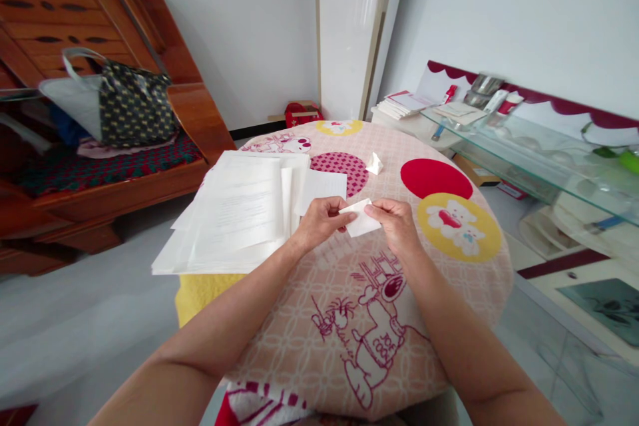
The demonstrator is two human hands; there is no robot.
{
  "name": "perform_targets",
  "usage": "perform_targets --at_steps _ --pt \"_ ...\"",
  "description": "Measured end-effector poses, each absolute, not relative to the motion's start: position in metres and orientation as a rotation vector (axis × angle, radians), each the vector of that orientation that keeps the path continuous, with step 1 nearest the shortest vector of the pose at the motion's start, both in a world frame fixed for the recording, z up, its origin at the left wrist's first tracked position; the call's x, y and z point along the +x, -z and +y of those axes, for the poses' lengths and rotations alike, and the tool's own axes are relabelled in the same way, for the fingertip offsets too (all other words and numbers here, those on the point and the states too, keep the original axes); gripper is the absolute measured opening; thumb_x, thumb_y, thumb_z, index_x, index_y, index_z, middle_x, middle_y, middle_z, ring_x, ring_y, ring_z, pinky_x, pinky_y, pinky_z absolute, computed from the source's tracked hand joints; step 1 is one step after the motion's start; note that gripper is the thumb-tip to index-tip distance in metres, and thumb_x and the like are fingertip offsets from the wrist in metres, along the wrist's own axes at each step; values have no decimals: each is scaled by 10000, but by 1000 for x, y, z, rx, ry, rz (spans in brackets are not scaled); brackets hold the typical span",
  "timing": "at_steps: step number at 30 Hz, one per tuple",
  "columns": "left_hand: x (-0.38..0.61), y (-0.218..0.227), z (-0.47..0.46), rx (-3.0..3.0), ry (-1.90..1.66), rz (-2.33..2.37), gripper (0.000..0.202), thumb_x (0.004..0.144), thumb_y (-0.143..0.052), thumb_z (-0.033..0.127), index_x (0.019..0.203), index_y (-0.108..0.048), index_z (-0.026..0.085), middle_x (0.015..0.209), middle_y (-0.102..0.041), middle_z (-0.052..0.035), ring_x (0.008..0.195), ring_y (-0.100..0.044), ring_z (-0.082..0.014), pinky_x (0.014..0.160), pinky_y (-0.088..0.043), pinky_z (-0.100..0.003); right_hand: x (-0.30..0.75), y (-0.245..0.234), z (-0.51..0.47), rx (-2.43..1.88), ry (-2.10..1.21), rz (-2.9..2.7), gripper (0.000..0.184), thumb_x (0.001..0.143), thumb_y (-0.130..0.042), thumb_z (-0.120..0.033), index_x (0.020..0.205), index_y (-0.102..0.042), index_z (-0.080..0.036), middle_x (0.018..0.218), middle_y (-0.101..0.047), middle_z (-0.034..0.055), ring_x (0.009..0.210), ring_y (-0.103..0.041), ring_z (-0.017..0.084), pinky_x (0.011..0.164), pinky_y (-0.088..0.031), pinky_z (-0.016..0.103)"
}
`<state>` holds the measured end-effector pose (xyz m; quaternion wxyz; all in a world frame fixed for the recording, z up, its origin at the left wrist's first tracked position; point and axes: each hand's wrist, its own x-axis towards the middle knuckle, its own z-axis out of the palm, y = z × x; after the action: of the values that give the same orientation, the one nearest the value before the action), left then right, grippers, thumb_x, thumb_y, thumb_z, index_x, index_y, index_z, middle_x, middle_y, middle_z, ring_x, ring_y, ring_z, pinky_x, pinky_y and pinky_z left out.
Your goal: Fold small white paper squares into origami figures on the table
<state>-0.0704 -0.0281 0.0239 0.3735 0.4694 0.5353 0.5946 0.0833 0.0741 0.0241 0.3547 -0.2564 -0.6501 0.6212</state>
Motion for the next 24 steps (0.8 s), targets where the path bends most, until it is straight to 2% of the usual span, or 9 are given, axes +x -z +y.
perform_targets --at_steps 10,15,21,24 --pt "-65 -27 -28 1008 -1645 1332 440 722 -805 495 577 -581 145 502 -603 0 443 -530 -72 469 -435 -185 80 -28 70 -682 -1613 -1573 288 659 -753 -422 568 -601 -195 522 -501 -34 500 -428 108 489 -371 256" --pt "-65 -25 -26 986 -1545 1290 409 667 -844 484 658 -643 128 574 -635 -8 500 -572 -89 500 -486 -201 79 -29 68 -686 -1652 -1520 267 638 -767 -395 560 -616 -188 509 -514 -32 484 -429 106 469 -363 250" --pt "-61 -20 -23 1029 -1438 1346 381 678 -839 447 719 -716 88 552 -619 -8 473 -523 -73 439 -413 -180 76 -25 64 -701 -1676 -1532 238 661 -755 -382 584 -654 -181 481 -547 -26 438 -458 112 413 -343 240" --pt "-60 -20 -23 940 -1414 1348 351 669 -843 409 721 -716 87 568 -644 -19 464 -536 -78 435 -426 -188 75 -25 65 -742 -1661 -1485 234 646 -754 -378 574 -662 -176 469 -556 -21 423 -473 116 390 -351 238"
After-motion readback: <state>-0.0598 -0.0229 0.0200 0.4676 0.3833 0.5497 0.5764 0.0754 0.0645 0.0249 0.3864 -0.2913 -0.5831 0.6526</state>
